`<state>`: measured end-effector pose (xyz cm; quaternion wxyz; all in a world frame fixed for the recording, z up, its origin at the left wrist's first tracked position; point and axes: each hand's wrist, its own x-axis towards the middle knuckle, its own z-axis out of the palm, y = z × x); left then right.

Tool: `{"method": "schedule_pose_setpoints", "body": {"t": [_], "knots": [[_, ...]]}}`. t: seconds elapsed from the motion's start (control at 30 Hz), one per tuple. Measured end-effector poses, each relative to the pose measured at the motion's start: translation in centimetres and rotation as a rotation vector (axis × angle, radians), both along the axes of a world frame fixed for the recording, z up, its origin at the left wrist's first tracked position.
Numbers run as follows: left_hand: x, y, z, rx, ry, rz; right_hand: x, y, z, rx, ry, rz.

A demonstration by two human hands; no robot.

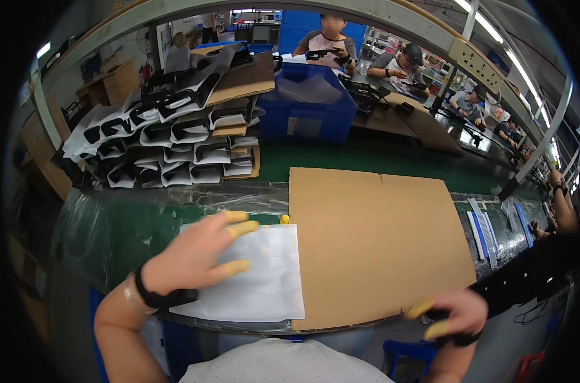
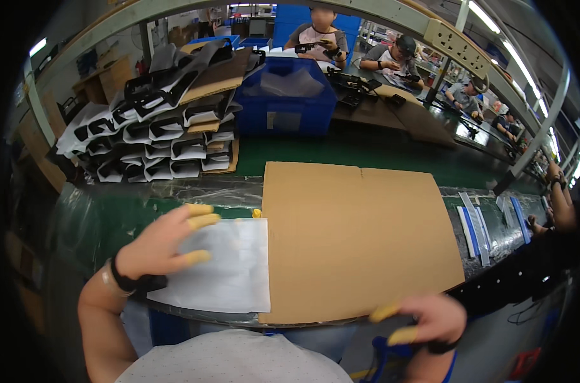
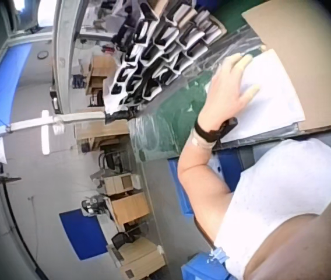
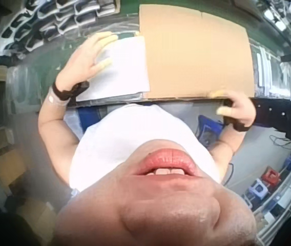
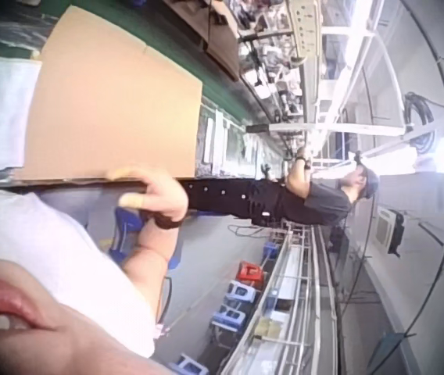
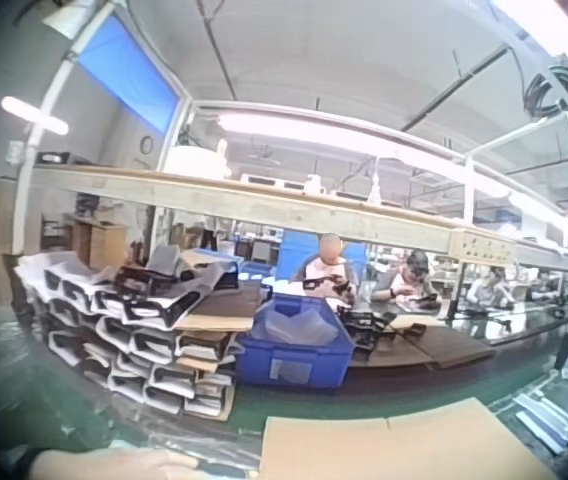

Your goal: The recorder is assembling and inspecting plastic housings for handheld electronic devices at an industrial workstation.

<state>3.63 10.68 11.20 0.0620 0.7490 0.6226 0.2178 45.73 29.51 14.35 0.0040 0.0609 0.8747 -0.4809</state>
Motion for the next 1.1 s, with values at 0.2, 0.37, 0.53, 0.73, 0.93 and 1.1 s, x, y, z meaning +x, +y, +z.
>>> {"method": "schedule_pose_setpoints", "body": {"t": [0.2, 0.37, 0.53, 0.73, 0.93, 1.1], "knots": [[3.6, 8.3, -3.4, 0.118, 0.051, -0.188, -11.4, 14.2, 8.0, 0.826, 0.476, -0.641], [4.2, 11.5, -7.2, 0.261, -0.332, -0.043, -22.4, 22.9, 10.0, 0.288, 0.031, -0.715], [3.7, 11.9, -8.5, 0.292, -0.673, 0.007, -29.1, 29.8, 9.3, 0.778, 0.019, -0.609], [2.7, 11.9, -12.3, -0.186, -1.29, 0.099, -34.4, 30.6, 6.3, 0.944, 0.083, -0.779], [2.5, 12.4, -12.9, -0.22, -0.947, 0.077, -35.5, 32.3, 6.0, 1.035, 0.043, -0.861], [2.5, 13.6, -13.1, -0.139, -0.949, 0.047, -35.6, 33.5, 7.2, 1.047, 0.056, -1.017]]}}
